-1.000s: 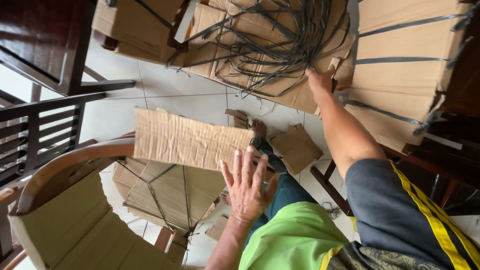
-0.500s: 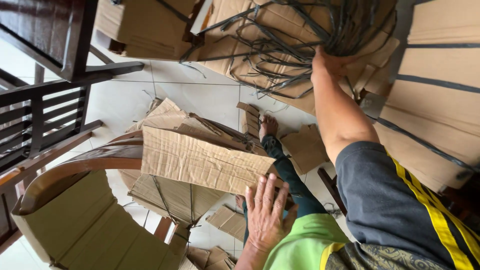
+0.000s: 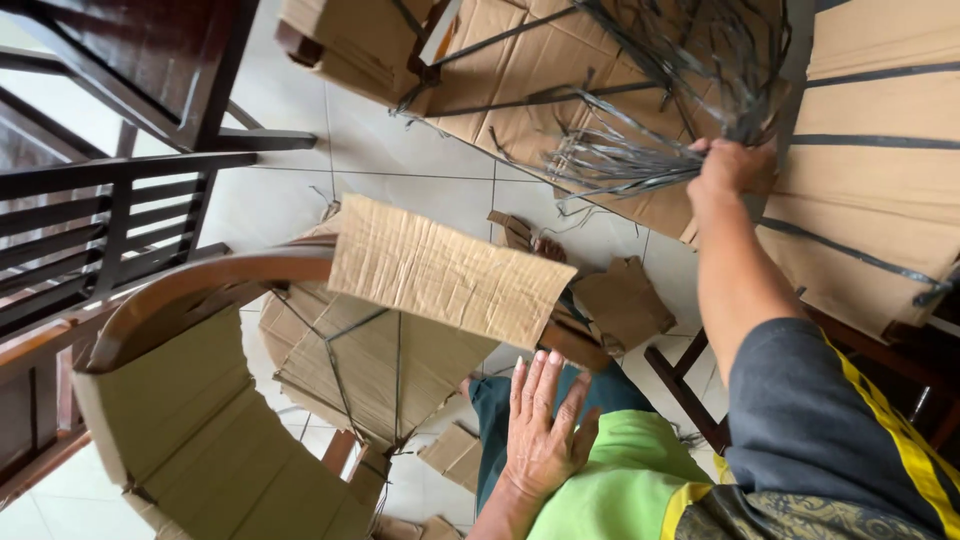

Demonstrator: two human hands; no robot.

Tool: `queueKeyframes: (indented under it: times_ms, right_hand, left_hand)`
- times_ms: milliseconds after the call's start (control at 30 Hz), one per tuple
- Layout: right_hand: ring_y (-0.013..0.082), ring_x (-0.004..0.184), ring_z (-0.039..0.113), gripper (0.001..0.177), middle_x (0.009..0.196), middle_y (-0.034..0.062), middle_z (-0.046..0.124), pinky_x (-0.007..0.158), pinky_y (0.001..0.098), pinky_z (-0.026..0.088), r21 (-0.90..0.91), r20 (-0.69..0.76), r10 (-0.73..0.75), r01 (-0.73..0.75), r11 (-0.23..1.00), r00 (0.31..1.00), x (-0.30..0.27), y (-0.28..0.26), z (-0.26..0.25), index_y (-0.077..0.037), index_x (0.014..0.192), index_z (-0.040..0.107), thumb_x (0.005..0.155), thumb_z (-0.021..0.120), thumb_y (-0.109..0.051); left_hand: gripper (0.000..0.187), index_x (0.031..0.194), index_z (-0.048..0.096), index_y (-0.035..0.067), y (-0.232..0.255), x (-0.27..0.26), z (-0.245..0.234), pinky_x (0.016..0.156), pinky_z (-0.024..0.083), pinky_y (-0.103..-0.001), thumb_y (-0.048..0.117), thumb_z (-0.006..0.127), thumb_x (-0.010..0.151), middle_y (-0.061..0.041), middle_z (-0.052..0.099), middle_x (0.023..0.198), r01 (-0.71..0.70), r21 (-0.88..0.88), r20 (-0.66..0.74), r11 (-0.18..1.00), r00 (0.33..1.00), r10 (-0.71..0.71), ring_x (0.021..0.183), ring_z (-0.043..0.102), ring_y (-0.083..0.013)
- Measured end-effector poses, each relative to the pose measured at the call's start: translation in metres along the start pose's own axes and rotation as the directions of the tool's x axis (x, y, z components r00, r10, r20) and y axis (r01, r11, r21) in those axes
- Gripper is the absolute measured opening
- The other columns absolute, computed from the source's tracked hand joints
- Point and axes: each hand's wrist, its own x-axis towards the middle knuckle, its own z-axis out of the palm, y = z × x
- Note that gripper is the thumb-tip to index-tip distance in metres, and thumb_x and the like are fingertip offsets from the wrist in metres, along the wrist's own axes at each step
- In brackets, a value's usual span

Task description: Wrapping wooden furniture parts with cardboard and securing them with ties

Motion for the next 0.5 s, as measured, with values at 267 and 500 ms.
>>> queueKeyframes:
  times_ms: [267, 500]
  right_hand:
    - [0.0209, 0.065, 0.054, 0.096, 0.089, 0.0137, 0.058, 0.055, 0.0305, 0.048, 0.147, 0.686, -0.137, 0.049, 0.988, 0.715, -0.217, -0.241, -0.013, -0.03, 0.162, 0.048, 0.08, 0.042, 0.019]
    - [-0.0002, 0.1, 0.05, 0.017, 0.103, -0.0093, 0.054, 0.094, 0.0133, 0.04, 0.011, 0.993, -0.014, 0.027, 1.0, 0.119, -0.357, -0.292, -0.13, -0.027, 0.105, 0.06, 0.118, 0.071, -0.03]
  left_hand:
    - [0.038, 0.134, 0.062, 0.002, -0.041, -0.115, -0.058, 0.109, 0.05, -0.056, 0.011, 0.066, 0.097, -0.032, 0.04, 0.154, 0.002, -0.158, -0.144, 0.987, 0.989, -0.025, 0.133, 0.055, -0.0479]
    - [0.032, 0.131, 0.064, 0.009, -0.117, -0.252, -0.156, 0.113, 0.048, -0.043, 0.014, 0.065, 0.099, -0.029, 0.042, 0.156, 0.216, -0.102, -0.343, 0.971, 0.909, -0.238, 0.136, 0.058, -0.0413]
